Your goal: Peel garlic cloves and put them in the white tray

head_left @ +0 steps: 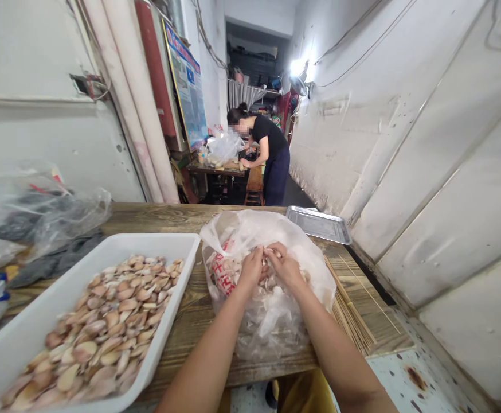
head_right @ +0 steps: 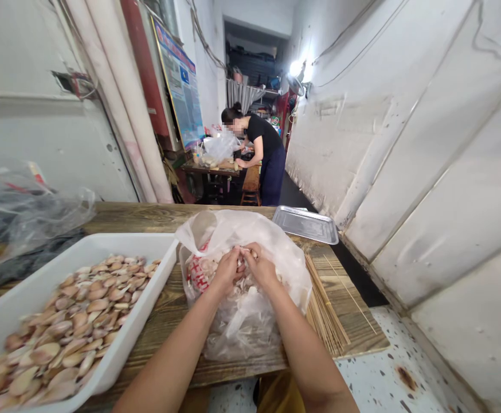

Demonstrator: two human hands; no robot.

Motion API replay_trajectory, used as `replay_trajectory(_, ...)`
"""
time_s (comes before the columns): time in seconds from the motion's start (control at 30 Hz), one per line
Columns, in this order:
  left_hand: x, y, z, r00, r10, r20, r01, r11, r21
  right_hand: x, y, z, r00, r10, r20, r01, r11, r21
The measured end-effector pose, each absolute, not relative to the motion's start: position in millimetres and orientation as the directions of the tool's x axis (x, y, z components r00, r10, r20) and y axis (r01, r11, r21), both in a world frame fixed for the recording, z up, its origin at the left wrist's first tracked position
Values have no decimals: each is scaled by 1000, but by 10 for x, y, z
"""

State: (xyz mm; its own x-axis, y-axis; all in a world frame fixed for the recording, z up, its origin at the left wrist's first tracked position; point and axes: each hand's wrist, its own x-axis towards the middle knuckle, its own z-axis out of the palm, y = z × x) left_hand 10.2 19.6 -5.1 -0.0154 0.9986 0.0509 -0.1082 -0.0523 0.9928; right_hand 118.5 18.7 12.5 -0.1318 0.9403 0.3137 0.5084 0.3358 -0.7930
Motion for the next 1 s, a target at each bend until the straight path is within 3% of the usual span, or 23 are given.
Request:
replay_trajectory(0.13,66,153,79,76,990,-120,-279,137,950,1172,185,105,-254,853,457,489,520,-700)
replay_trajectory(0.3,-1,148,89,114,991,-69,-264,97,959,1157,169,89,-228,814,534,563,558,-610)
replay_trajectory(0.47,-129,174,50,270,963,4,-170,44,984,1176,138,180,-310,784,538,546,610,-574)
replay_trajectory(0.6,-83,157,76,260,966,9,-322,77,944,1160,124,205,-243,783,572,554,596,-581)
replay_trajectory(0.8,4,121,140,190,981,-36,-414,113,903,1072,106,105,-131,786,604,566,560,-606)
replay_trajectory(0.93,-53,130,130,261,962,-82,-370,178,912,1069,127,85,-118,810,574,547,536,-644)
replay_trajectory(1.0,-99,145,118,252,962,-102,-302,178,936,1106,160,99,-107,875,472,489,460,-741)
